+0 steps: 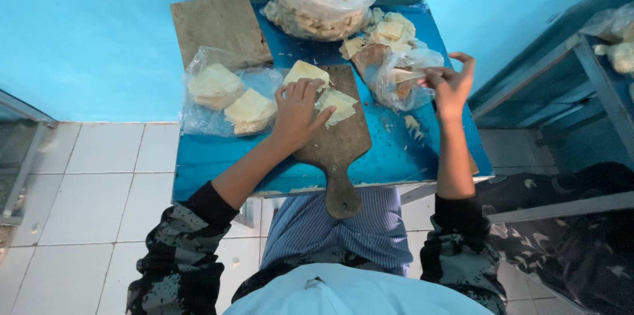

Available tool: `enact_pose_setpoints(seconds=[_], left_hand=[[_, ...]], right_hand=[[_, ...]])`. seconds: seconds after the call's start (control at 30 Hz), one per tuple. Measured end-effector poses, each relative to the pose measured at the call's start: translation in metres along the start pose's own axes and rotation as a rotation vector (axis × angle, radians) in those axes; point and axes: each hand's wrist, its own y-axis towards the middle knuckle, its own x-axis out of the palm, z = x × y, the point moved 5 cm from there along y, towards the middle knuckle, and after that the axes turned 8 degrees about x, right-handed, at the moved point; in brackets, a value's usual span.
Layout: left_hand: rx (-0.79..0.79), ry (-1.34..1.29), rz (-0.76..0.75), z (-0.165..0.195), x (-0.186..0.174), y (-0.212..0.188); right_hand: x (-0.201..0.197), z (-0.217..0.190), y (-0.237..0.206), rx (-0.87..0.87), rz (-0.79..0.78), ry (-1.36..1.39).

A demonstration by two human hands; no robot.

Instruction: The person folds thin square dough sheets into smaller triangular pieces by hand and stacks them on a wooden paddle board. They take new sheets from a pile on the table, fold each one, and occasionally move finished folded pieces into a plastic bag holding a pile of completed pieces.

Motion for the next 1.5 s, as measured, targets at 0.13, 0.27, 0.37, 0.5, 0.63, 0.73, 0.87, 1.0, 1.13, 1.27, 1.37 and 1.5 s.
enact_pose_setpoints(seconds=[0.13,0.27,0.37,0.5,0.63,0.73,0.87,1.0,1.13,1.27,1.37,1.5], left_hand=[[0.003,0.019,-0.005,0.0,0.0,0.0],[0.016,0.038,-0.008,0.001,0.001,-0.001],[0.011,0.034,-0.024,0.001,0.002,-0.002],[0.017,0.078,-0.042,0.001,0.001,-0.002],[-0.111,0.102,-0.29,-0.006,0.011,-0.007],[-0.098,0.183,-0.281,-0.007,0.011,-0.01],[-0.112,0.117,-0.31,-0.011,0.019,-0.017],[-0.079,0.119,-0.279,-0.011,0.027,-0.019],[-0.043,0.115,-0.232,-0.01,0.03,-0.021],[-0.013,0.098,-0.175,-0.01,0.032,-0.02],[-0.001,0.054,-0.147,-0.012,0.032,-0.019],[-0.011,-0.055,-0.111,-0.01,0.031,-0.018]], right_hand=[[-0.018,-0.005,-0.003,-0.053,0.089,0.05],[-0.023,-0.009,-0.006,-0.123,0.182,-0.175],[-0.025,-0.005,-0.004,-0.099,0.193,-0.136],[-0.031,-0.003,-0.004,-0.064,0.2,-0.035],[-0.036,-0.011,-0.008,-0.065,0.266,-0.013],[-0.024,-0.017,-0.015,-0.001,0.22,0.185],[0.023,-0.021,-0.028,0.098,0.036,0.303],[0.074,-0.023,-0.05,0.075,-0.095,0.135],[0.105,-0.024,-0.068,-0.016,-0.174,0.006],[0.115,-0.024,-0.081,-0.15,-0.26,-0.062],[0.116,-0.026,-0.088,-0.269,-0.283,-0.144],[0.117,-0.028,-0.095,-0.371,-0.318,-0.196]])
